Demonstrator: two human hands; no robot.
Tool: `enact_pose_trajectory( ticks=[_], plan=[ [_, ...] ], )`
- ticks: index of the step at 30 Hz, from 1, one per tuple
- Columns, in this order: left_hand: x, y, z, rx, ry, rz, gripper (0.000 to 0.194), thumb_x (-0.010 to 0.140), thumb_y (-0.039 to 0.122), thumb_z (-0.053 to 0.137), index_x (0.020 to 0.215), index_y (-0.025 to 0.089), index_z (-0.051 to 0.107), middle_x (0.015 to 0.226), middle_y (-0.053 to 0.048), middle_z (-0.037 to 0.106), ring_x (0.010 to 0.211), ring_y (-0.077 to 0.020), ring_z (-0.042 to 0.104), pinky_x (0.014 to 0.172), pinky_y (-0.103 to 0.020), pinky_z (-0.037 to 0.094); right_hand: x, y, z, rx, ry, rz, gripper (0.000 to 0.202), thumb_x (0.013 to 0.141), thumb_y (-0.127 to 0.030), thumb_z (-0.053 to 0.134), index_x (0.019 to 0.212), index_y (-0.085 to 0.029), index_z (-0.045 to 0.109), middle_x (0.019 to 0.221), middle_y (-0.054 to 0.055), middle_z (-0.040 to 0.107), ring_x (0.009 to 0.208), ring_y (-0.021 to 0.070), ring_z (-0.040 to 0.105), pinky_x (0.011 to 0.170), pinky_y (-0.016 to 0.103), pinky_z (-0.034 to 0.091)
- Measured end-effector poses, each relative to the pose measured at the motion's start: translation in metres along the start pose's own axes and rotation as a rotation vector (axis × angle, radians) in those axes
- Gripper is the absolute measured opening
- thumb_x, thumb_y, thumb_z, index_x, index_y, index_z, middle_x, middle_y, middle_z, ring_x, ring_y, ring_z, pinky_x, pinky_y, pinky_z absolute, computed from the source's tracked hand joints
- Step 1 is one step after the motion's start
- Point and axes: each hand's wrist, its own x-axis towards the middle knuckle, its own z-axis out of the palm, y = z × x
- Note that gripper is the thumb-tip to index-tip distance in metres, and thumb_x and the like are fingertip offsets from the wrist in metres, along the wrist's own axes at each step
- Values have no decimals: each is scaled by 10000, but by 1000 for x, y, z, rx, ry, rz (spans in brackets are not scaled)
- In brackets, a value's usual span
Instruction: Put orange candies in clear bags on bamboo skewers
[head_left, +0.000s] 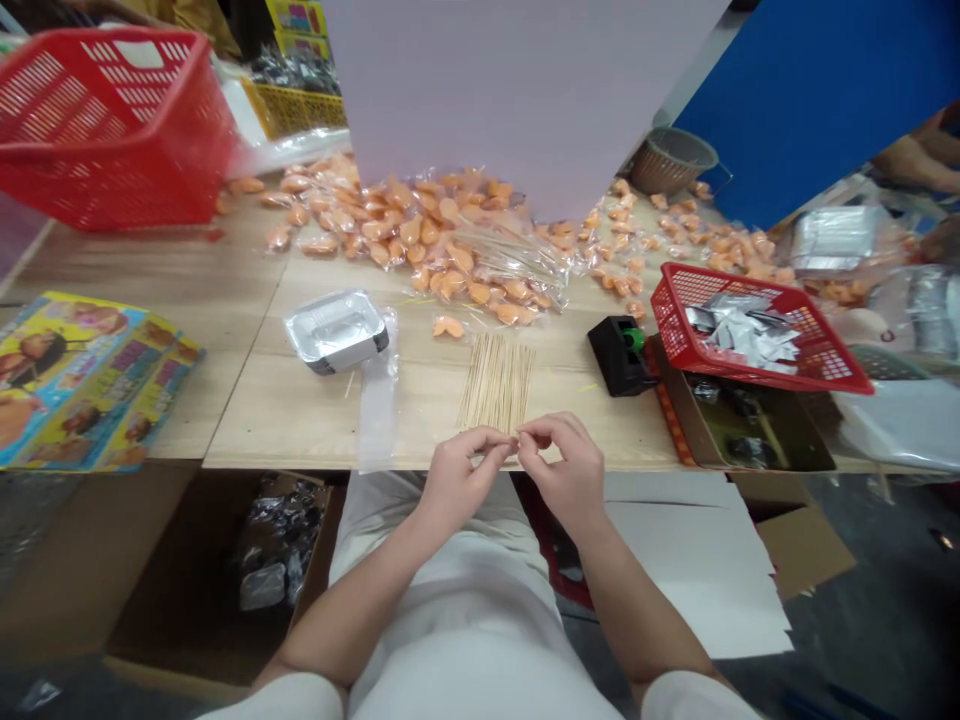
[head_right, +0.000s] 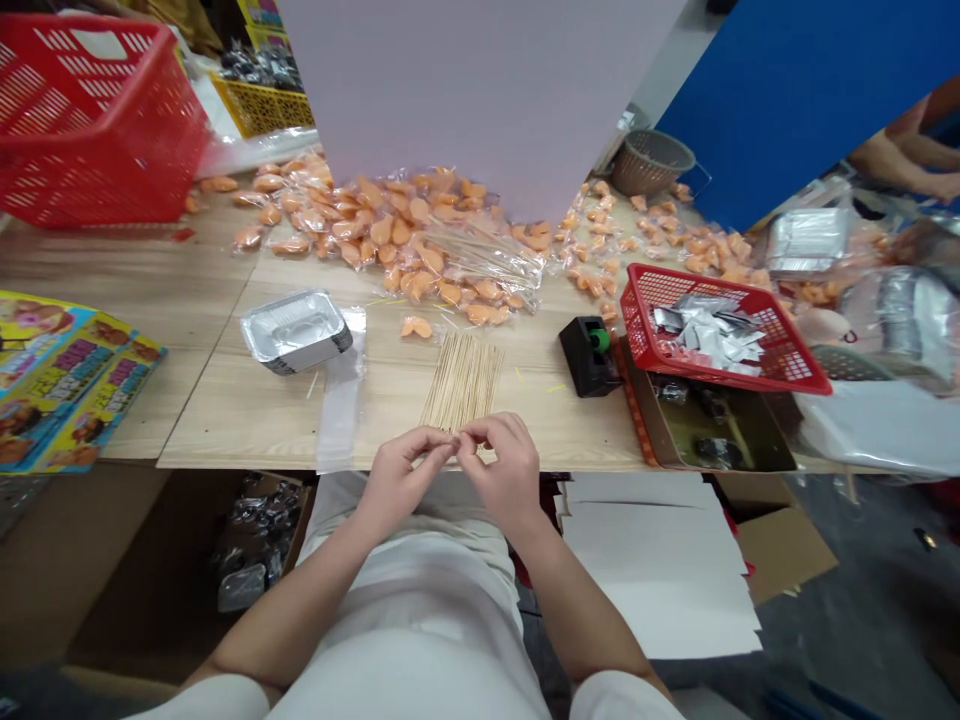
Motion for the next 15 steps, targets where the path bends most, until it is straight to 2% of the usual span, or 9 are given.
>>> enact_pose_trajectory(
  ticks=[3, 6, 8, 10, 13, 15],
  plan=[
    [3, -1, -1, -183, -28, -100, 137, 840, 296, 625, 805, 179, 687, 853, -54, 745, 843, -180, 695, 811, -302, 538, -4, 17, -12, 122, 10, 187, 94, 813, -141, 572, 752, -203, 608, 714, -1, 614, 650, 135, 564, 604, 273, 474],
    [6, -4, -4, -283, 23, -169, 149, 828, 313, 644, 822, 170, 684, 858, -61, 751, 853, -184, 704, 849, -330, 547, -9, 32, -27, 187, 86, 293, 88, 858, -204, 550, 807, -195, 620, 741, 8, 622, 654, 136, 578, 600, 278, 477],
    [8, -5, -5, -305, 44, -182, 161, 822, 324, 653, 834, 167, 688, 854, -61, 749, 848, -184, 706, 856, -336, 548, -12, 32, -34, 117, 93, 213, 73, 868, -206, 564, 834, -200, 628, 774, 19, 626, 689, 145, 581, 628, 293, 485],
    [8, -3, -3, -290, 49, -167, 166, 826, 327, 645, 838, 167, 690, 846, -59, 742, 829, -182, 704, 838, -330, 551, -13, 23, -35, -16, 80, 33, 52, 849, -184, 610, 881, -215, 637, 800, 27, 626, 735, 162, 582, 656, 310, 492],
    [7, 0, 3, -165, 58, -93, 136, 842, 296, 620, 843, 182, 693, 851, -51, 737, 814, -178, 695, 798, -303, 543, -11, 5, -23, -187, 92, -222, 175, 809, -150, 672, 961, -226, 630, 817, 41, 631, 781, 189, 587, 698, 337, 503],
    [4, 1, 6, -35, 71, -16, 120, 856, 255, 594, 862, 200, 700, 865, -44, 738, 827, -180, 686, 791, -289, 527, -8, -3, -12, -251, 85, -295, 181, 816, -131, 658, 971, -218, 623, 831, 55, 639, 801, 199, 588, 728, 347, 506]
  ],
)
